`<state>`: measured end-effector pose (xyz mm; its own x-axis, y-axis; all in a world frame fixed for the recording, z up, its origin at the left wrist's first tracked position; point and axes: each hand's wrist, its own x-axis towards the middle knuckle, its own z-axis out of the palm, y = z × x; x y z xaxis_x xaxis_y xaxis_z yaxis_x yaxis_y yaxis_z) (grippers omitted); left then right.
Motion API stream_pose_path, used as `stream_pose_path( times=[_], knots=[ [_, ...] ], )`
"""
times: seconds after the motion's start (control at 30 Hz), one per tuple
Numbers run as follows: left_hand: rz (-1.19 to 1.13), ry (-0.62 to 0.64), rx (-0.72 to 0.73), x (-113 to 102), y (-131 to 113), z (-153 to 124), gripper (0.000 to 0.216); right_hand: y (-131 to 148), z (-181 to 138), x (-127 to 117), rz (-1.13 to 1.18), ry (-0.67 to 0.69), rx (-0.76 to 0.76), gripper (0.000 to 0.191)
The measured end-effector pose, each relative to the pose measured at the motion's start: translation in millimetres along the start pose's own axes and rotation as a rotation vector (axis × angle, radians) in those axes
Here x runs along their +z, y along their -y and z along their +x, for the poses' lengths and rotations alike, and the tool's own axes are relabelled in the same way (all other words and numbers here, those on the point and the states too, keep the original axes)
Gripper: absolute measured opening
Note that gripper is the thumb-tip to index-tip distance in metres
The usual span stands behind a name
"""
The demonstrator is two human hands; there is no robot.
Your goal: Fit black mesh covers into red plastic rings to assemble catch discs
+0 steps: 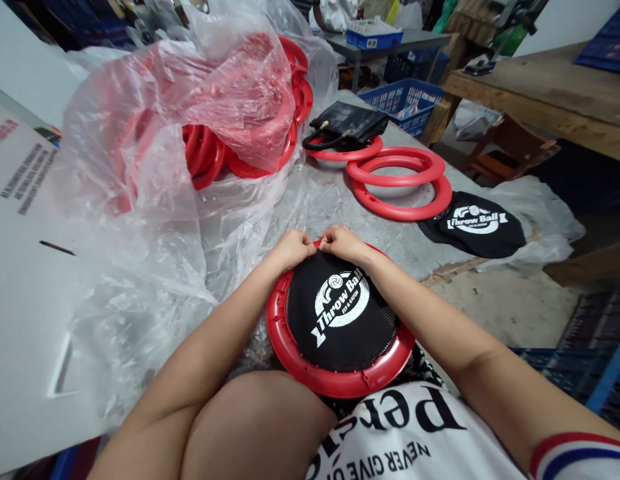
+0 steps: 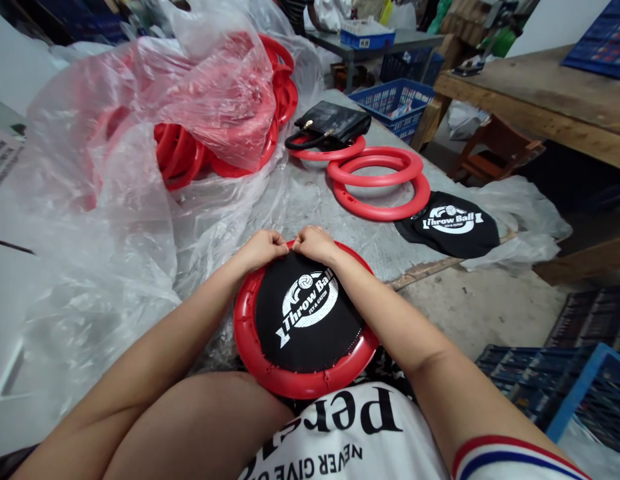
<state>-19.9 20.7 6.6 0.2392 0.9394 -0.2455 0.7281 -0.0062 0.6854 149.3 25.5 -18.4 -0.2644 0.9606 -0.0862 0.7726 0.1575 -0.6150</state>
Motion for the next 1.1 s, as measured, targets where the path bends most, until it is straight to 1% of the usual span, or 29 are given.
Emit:
stream_pose_path(
  times=[0.27,0.5,0.67,0.8,0.93,1.0,1.07,1.1],
  knots=[
    [0.023,-0.036,-0.004,-0.7,-2.9,-1.3,0.006,3.1,-4.1,-1.4,0.01,-0.003,0.01,0.015],
    [-0.026,-0.019,-0.001,0.1,0.6,1.8,0.008,4.3,-4.2,-0.8,-0.038,-0.014,0.022,0.015],
    [-0.02,-0.011,-0.011,0.0,-0.1,2.9,0.008,5.3,-4.5,-1.1,-0.065,-0.006,0.029,0.015],
    [0.087,-0.05,-0.006,2.6,-2.6,2.7,0.008,7.2,-4.9,-1.2,-0.076,-0.005,0.043,0.015],
    [0.218,-0.118,0.071,5.2,-4.2,3.6,0.009,10.2,-6.0,-1.1,-0.099,-0.018,0.057,0.015],
    [0.189,-0.113,0.082,5.4,-1.5,4.6,0.009,10.8,-7.0,-1.1,-0.11,-0.025,0.064,0.016],
    [0.101,-0.108,0.067,5.3,3.9,4.2,0.008,9.7,-7.9,-1.1,-0.098,-0.029,0.064,0.017],
    [0.05,-0.128,0.059,5.3,7.1,2.8,0.009,8.5,-8.0,-1.0,-0.084,-0.029,0.057,0.017]
  ],
)
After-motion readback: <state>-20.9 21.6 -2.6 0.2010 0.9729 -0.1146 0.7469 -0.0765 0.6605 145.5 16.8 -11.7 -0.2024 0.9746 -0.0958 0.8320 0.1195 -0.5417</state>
